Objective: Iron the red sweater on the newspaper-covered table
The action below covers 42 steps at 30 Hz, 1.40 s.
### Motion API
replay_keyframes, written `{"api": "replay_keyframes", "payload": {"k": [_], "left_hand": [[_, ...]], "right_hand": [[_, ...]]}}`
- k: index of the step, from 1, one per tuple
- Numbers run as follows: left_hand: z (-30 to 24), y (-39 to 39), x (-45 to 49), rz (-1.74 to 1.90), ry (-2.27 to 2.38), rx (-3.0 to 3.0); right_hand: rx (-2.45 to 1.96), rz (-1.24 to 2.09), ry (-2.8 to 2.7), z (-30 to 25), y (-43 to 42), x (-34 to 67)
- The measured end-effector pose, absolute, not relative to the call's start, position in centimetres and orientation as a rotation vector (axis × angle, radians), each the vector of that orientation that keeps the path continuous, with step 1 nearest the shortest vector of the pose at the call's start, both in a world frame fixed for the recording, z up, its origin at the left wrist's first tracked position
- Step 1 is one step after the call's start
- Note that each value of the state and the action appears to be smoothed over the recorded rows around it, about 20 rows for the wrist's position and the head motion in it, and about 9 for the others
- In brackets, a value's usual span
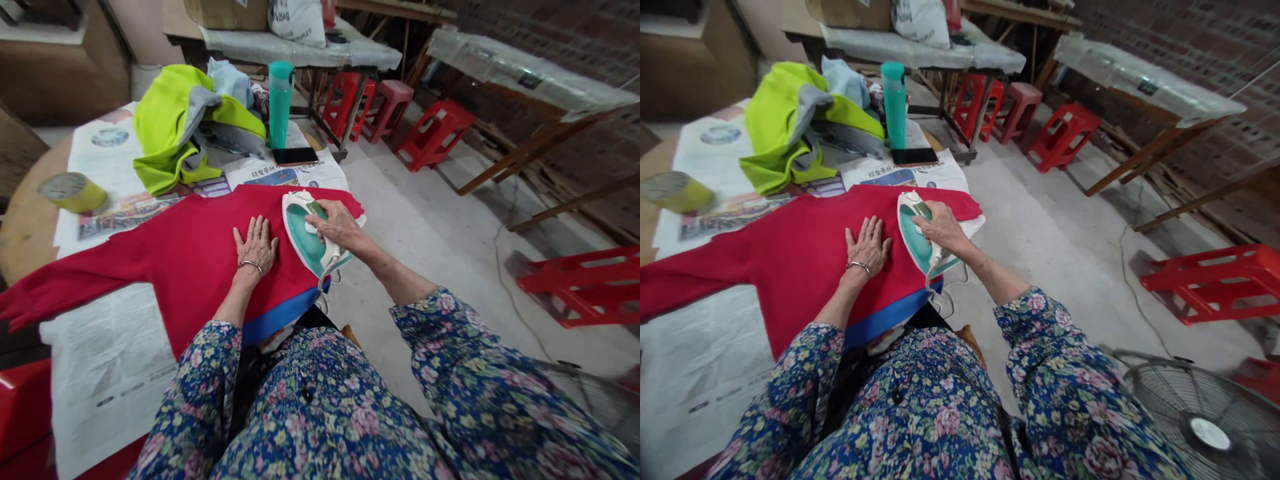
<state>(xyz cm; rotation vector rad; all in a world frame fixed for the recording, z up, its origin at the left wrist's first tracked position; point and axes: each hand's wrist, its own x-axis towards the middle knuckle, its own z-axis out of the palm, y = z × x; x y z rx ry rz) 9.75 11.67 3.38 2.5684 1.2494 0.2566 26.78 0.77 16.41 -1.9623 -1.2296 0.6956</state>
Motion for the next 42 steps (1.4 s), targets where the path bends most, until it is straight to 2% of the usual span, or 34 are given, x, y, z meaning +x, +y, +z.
{"api": "replay_keyframes", "payload": {"k": [8, 16, 26, 32, 37, 42], "left_hand": [[2.4, 12.1, 9.3, 0.561, 1.299, 2.449], [2.3, 12.3, 9.5, 0.611, 1.268, 2.383], [1.4, 12.7, 9.2, 0.618, 1.314, 2.381], [1.6, 13.0, 9.3, 0.564, 1.355, 2.379], [1.9, 13.1, 9.3, 0.571, 1.365, 2.370], [1.9, 13.2, 9.2, 0.573, 1.385, 2.390]], "right_hand": [[-1.903, 0.766, -1.307, 15.7, 1.0, 27.7], [-1.878, 0.813, -1.465, 16.8, 8.2, 27.6], [-1.612, 0.899, -1.834, 17.4, 13.9, 27.1], [-1.780, 0.877, -1.572, 16.8, 10.6, 28.0], [-1.928, 0.810, -1.236, 15.7, 4.7, 27.7], [-1.931, 0.813, -1.165, 14.8, -1.7, 26.6]]}}
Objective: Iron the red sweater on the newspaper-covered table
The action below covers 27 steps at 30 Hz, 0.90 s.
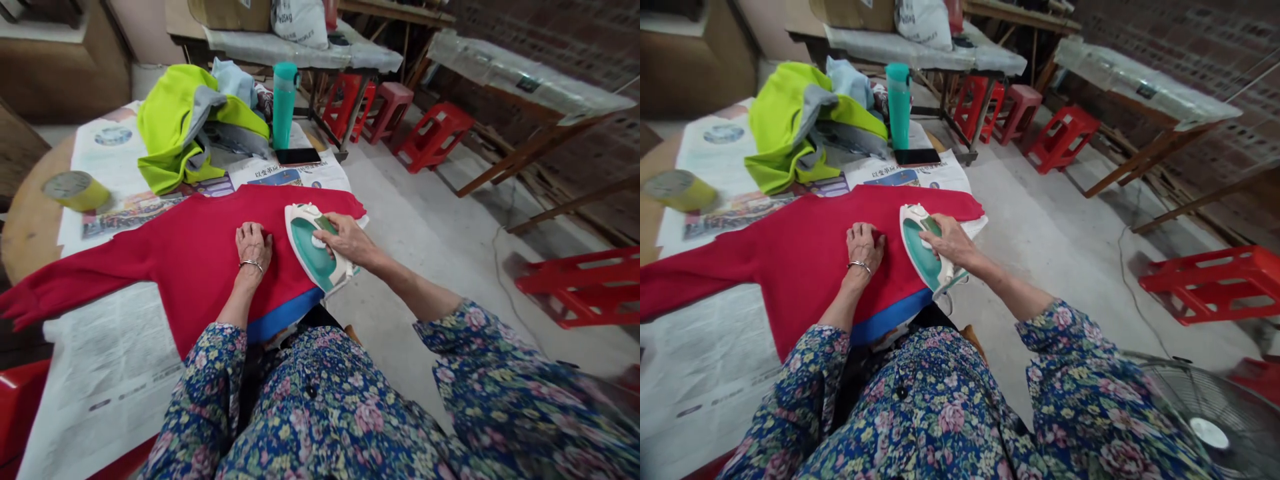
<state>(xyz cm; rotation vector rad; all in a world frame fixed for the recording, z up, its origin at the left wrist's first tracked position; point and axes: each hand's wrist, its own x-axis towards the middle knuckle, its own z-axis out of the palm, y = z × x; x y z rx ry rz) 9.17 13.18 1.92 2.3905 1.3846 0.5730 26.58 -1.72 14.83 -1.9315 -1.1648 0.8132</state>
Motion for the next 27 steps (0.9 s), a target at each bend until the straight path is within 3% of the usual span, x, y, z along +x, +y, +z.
{"api": "replay_keyframes", "payload": {"k": [11, 21, 27], "left_hand": [[0.8, 14.8, 8.8, 0.841, 1.252, 2.231], [0.6, 15.3, 8.5, 0.969, 1.160, 2.045], [0.5, 15.1, 8.2, 1.060, 1.123, 1.914]], "right_hand": [[-1.872, 1.047, -1.146, 15.3, -7.0, 22.3], [-1.884, 0.855, -1.309, 15.8, -1.8, 23.1], [-1.857, 0.938, -1.370, 16.0, -5.4, 22.4]]}}
